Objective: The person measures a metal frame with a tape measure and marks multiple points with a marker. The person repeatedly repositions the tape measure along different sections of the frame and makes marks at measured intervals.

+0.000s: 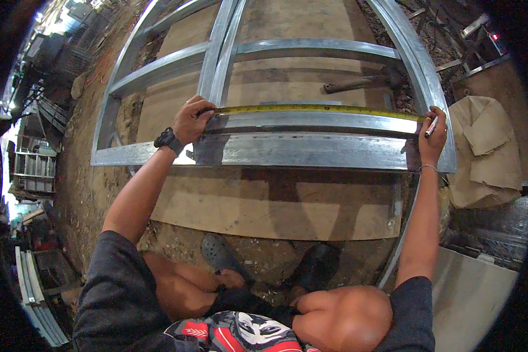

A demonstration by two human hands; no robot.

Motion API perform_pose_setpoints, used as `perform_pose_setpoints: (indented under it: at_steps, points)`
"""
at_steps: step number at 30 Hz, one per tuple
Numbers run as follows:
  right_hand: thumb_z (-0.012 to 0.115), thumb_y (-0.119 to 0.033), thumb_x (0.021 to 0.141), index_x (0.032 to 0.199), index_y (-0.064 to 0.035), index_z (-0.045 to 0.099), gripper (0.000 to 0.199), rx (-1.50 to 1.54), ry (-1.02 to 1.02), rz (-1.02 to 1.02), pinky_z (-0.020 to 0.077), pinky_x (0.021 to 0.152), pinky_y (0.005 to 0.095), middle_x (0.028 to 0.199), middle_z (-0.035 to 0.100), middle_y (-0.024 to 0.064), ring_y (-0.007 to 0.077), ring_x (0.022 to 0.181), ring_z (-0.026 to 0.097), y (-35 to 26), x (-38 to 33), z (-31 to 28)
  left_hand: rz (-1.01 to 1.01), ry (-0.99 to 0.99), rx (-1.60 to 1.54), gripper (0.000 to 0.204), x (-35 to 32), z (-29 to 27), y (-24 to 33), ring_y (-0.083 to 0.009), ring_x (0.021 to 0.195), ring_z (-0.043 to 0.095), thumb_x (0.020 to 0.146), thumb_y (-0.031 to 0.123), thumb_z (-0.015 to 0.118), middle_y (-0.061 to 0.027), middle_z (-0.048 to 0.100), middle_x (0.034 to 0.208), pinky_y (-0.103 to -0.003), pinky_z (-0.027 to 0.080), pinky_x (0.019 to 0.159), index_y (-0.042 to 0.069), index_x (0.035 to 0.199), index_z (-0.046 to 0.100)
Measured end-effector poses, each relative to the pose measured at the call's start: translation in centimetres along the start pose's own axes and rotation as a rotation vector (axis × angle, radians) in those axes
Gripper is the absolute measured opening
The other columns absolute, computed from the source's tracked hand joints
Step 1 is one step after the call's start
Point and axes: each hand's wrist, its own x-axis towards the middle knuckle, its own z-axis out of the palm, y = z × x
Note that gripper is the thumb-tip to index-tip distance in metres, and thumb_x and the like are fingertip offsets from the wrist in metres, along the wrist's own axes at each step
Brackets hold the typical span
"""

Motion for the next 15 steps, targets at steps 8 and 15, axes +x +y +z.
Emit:
perform_pose_setpoints:
  at_steps: [8,15]
  points:
    - [0.056,-0.008,0.107,0.136,-0.0085,0.063,0.029,0.011,-0.009,-0.092,0.0549,0.097,0.0449,0.12,0.075,0.0149,0.0344,0.114,0.071,0.6,-0.3,-0.2,-0.007,-0.044,-0.067,0.013,0.8,-0.1,-0.3,-0.0331,0.093,0.067,0.094,0.009,0.073,-0.0128,0.067,0.098,-0.042,0.053,0.083,0.005,0.105,0.079]
    - [0.061,0.001,0.1,0.133,-0.0114,0.064,0.036,-0.02,0.016,0.006,0.0554,0.095,0.0468,0.111,0.076,0.012,0.0343,0.109,0.071,-1.3,-0.2,0.2,0.042,-0.014,-0.096,0.013,0.3,-0.3,-1.1,-0.0293,0.091,0.067,0.095,0.007,0.069,-0.0114,0.067,0.097,-0.038,0.053,0.081,0.004,0.103,0.079]
